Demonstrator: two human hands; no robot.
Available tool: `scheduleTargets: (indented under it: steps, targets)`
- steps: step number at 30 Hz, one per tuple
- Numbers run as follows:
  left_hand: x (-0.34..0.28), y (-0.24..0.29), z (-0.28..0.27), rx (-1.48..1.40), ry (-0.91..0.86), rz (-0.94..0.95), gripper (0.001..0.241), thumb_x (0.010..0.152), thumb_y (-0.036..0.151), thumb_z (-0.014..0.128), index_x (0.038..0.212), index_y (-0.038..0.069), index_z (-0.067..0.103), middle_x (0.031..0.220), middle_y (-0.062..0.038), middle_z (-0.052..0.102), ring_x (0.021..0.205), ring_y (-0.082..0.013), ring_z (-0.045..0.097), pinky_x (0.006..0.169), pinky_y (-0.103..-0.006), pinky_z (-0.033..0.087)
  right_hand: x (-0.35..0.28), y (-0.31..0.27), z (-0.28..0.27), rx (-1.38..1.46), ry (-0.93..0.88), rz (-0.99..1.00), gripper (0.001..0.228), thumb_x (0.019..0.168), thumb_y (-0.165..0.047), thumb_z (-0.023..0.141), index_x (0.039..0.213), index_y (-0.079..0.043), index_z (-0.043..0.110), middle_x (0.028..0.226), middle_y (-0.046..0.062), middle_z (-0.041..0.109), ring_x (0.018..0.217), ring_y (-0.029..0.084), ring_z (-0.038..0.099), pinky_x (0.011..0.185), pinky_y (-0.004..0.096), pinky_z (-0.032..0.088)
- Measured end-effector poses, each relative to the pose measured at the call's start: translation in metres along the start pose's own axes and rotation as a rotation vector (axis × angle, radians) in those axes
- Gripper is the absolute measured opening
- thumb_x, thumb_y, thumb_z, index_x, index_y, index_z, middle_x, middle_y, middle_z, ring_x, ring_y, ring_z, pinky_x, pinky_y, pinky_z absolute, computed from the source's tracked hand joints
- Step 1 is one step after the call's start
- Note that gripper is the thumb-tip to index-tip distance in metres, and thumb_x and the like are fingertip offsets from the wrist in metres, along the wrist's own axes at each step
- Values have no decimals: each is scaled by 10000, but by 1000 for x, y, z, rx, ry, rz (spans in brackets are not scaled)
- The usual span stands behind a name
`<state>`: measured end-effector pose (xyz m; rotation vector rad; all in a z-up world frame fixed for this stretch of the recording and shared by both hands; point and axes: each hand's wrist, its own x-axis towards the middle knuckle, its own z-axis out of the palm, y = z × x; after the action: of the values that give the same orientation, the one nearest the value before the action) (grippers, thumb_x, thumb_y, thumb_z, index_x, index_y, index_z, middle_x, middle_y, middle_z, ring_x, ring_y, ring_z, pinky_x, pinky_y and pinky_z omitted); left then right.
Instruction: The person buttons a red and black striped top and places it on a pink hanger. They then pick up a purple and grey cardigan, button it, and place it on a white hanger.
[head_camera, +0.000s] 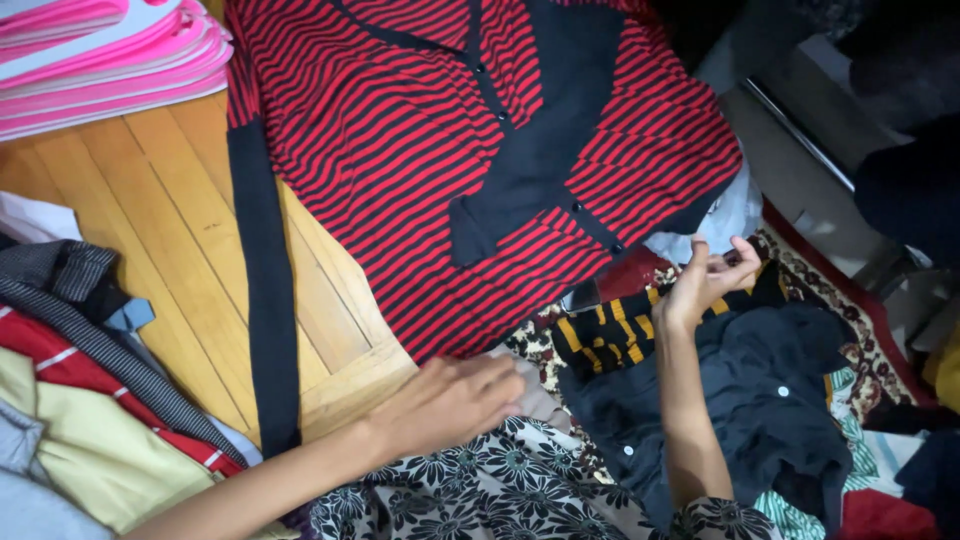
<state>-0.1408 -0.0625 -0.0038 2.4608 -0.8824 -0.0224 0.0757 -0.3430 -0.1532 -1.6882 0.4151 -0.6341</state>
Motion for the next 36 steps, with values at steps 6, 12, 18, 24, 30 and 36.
scheduleTargets:
  steps: [6, 12, 18, 24, 30, 36]
  targets:
    - [-26, -29, 1, 220, 225, -324, 200, 1022, 310, 531, 946, 129, 572, 850, -38, 530, 757, -262, 621, 564, -398, 535, -31, -88, 30, -58, -135, -476, 293, 1018, -133, 727, 1172, -89, 481, 1230, 71, 367, 1134, 244, 400, 899, 426, 263]
    - [-48, -51, -39, 600, 262, -707, 273, 955, 356, 635, 1087, 127, 568, 937, -93, 593, 768, -275, 668, 562, -380, 575, -72, -161, 87, -30, -742, -816, 89, 975, -73, 706, 1008, -82, 624, 1115, 95, 556, 1106, 319, 495, 969, 438, 344]
    - [-79, -99, -45, 813, 193, -1119, 555, 765, 491, 774, 1107, 127, 531, 1043, -61, 549, 876, -228, 617, 645, -321, 571, -125, -178, 127, -202, -1192, -862, 193, 911, -126, 741, 1078, -135, 643, 1202, 53, 504, 1116, 319, 485, 942, 435, 362]
    - [-114, -143, -5, 705, 27, -1318, 211, 892, 319, 617, 950, 116, 598, 855, -46, 577, 713, -269, 660, 567, -366, 525, -154, -180, 155, -102, -1428, -1001, 137, 931, -151, 725, 1051, -114, 671, 1041, 79, 602, 1020, 305, 601, 835, 402, 443]
    - [-113, -135, -19, 603, 193, -1124, 222, 868, 215, 483, 942, 114, 667, 809, -90, 642, 579, -326, 715, 479, -473, 502, -175, -189, 175, -11, -1585, -1024, 105, 909, -147, 732, 972, -99, 662, 870, 64, 616, 812, 258, 624, 727, 383, 486]
    - [-91, -88, -122, -228, 427, -925, 219, 1016, 238, 457, 956, 52, 555, 684, -233, 655, 689, -531, 702, 554, -539, 543, -188, -206, 177, 107, -1793, -816, 63, 982, -139, 638, 944, -99, 668, 772, 84, 631, 750, 299, 683, 710, 403, 522]
